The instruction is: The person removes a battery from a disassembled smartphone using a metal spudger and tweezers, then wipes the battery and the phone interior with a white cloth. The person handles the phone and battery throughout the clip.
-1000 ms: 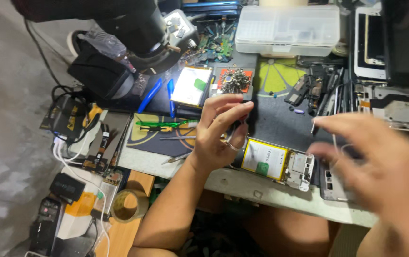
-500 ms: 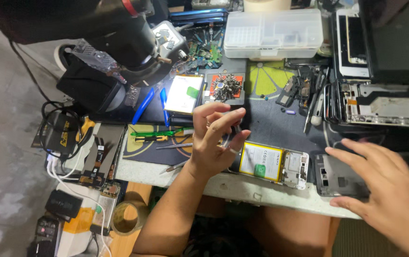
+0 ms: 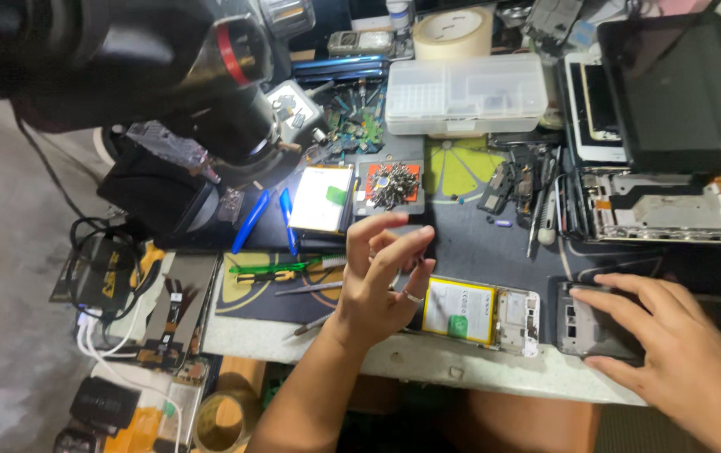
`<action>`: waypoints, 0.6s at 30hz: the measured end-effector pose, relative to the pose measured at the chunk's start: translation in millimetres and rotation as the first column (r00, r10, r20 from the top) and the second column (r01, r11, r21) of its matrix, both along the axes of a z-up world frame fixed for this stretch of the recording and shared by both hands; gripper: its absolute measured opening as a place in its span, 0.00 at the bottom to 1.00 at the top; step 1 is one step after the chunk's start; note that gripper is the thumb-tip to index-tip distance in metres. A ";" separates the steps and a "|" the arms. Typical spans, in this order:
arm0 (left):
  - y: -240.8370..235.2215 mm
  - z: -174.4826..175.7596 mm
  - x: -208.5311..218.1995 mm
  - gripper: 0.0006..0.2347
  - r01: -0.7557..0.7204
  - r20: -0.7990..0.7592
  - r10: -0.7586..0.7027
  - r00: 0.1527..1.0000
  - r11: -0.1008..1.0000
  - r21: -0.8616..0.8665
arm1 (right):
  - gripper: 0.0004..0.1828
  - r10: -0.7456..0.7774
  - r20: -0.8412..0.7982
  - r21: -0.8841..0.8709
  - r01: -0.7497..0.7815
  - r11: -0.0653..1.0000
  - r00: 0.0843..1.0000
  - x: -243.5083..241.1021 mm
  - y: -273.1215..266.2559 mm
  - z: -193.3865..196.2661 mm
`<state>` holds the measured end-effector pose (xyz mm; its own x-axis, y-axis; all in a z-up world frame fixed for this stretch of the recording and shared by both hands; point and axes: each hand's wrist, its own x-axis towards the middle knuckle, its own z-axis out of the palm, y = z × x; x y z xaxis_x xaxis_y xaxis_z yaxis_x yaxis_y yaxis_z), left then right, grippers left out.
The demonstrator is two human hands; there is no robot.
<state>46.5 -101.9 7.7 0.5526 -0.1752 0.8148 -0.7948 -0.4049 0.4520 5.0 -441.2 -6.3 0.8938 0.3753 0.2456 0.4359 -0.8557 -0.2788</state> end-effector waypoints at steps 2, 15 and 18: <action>-0.6 0.1 0.2 0.18 0.015 0.028 -0.015 0.999 1.000 0.011 | 0.42 0.045 0.042 0.054 -0.048 0.997 0.998 -2.5 4.9 11.6; -1.2 5.4 2.9 0.22 0.084 -0.022 -0.083 0.996 0.994 0.065 | 0.37 0.262 0.304 0.036 -0.286 0.958 0.916 84.2 57.2 130.6; -1.5 2.3 4.6 0.22 0.081 -0.023 -0.080 0.997 0.995 0.058 | 0.34 0.164 0.211 0.131 -0.194 0.972 0.964 143.0 69.5 130.9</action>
